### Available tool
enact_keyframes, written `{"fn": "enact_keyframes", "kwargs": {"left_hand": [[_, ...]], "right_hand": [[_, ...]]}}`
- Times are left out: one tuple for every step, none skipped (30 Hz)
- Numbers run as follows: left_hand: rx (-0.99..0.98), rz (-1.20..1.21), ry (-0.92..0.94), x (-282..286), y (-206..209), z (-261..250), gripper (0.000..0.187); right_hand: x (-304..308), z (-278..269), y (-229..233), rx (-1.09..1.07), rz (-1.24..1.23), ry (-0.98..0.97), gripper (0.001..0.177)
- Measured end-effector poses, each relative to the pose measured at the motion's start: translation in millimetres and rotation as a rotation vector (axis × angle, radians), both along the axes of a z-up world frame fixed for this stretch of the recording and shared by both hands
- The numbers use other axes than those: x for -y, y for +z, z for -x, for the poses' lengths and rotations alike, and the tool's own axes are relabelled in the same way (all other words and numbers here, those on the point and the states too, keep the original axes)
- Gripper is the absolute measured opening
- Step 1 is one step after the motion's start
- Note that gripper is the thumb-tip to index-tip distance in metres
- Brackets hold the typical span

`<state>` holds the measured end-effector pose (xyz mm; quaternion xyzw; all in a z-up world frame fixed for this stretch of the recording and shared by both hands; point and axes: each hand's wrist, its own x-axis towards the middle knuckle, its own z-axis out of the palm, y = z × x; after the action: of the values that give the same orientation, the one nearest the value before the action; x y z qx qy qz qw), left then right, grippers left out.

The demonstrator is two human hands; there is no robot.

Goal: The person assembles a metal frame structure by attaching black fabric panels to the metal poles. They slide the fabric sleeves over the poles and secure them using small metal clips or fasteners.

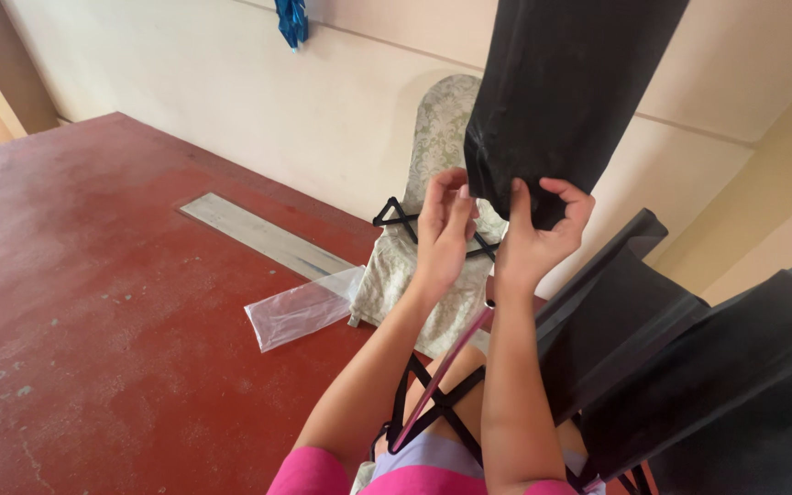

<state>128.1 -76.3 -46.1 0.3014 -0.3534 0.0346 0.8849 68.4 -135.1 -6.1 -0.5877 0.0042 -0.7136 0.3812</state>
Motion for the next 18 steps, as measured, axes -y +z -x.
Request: {"fn": "enact_keyframes", "kwargs": {"left_hand": [[0.014,0.018,-0.008,-1,-2,1,0.029],[0.029,0.036,-0.017,-2,-3,2,0.032],[0.045,0.055,-0.026,-3,-2,2,0.034],[0.037,0.038,0.004,-3,1,1,0.034],[0.025,0.022,0.033,-2,3,2,0.034],[0.013,0.006,0.062,-1,5,1,0.036],[0.015,0.017,0.078,0,7,1,0.034],[0.016,0.029,0.093,1,8,0,0.033],[0.017,0.042,0.112,1,9,0,0.032],[0.009,0.028,0.114,2,10,0,0.031],[0.004,0.012,0.117,3,11,-1,0.031],[-0.001,-0.003,0.119,4,12,-2,0.031],[0.003,-0.002,0.115,5,12,-2,0.03],[0.007,-0.001,0.11,6,12,-2,0.029],[0.012,0.0,0.106,7,12,-2,0.028],[0.018,0.01,0.094,8,11,-2,0.029],[0.024,0.019,0.082,9,11,-3,0.03],[0.031,0.029,0.069,9,10,-3,0.031]], "right_hand": [[-2,-1,2,-0.006,-0.042,0.023,0.027],[-4,-2,4,-0.012,-0.084,0.046,0.028],[-4,-2,6,-0.011,-0.092,0.062,0.028],[-4,-2,7,-0.01,-0.101,0.078,0.027],[-3,-1,7,-0.013,-0.11,0.091,0.027],[-2,-1,6,-0.024,-0.115,0.078,0.025],[0,-1,5,-0.036,-0.121,0.066,0.023],[2,-2,3,-0.048,-0.126,0.054,0.021],[5,-3,2,-0.035,-0.082,0.045,0.019],[9,-4,2,-0.021,-0.038,0.037,0.017],[11,-6,1,-0.006,0.005,0.029,0.015],[13,-8,0,-0.005,-0.013,0.038,0.014],[13,-9,-1,-0.002,-0.032,0.045,0.012],[14,-9,-1,0.0,-0.05,0.053,0.011],[14,-10,-1,-0.001,-0.052,0.023,0.011],[15,-11,-1,-0.002,-0.055,-0.007,0.011],[14,-11,0,-0.002,-0.057,-0.037,0.011],[14,-11,-1,0.01,-0.058,-0.033,0.011]]}}
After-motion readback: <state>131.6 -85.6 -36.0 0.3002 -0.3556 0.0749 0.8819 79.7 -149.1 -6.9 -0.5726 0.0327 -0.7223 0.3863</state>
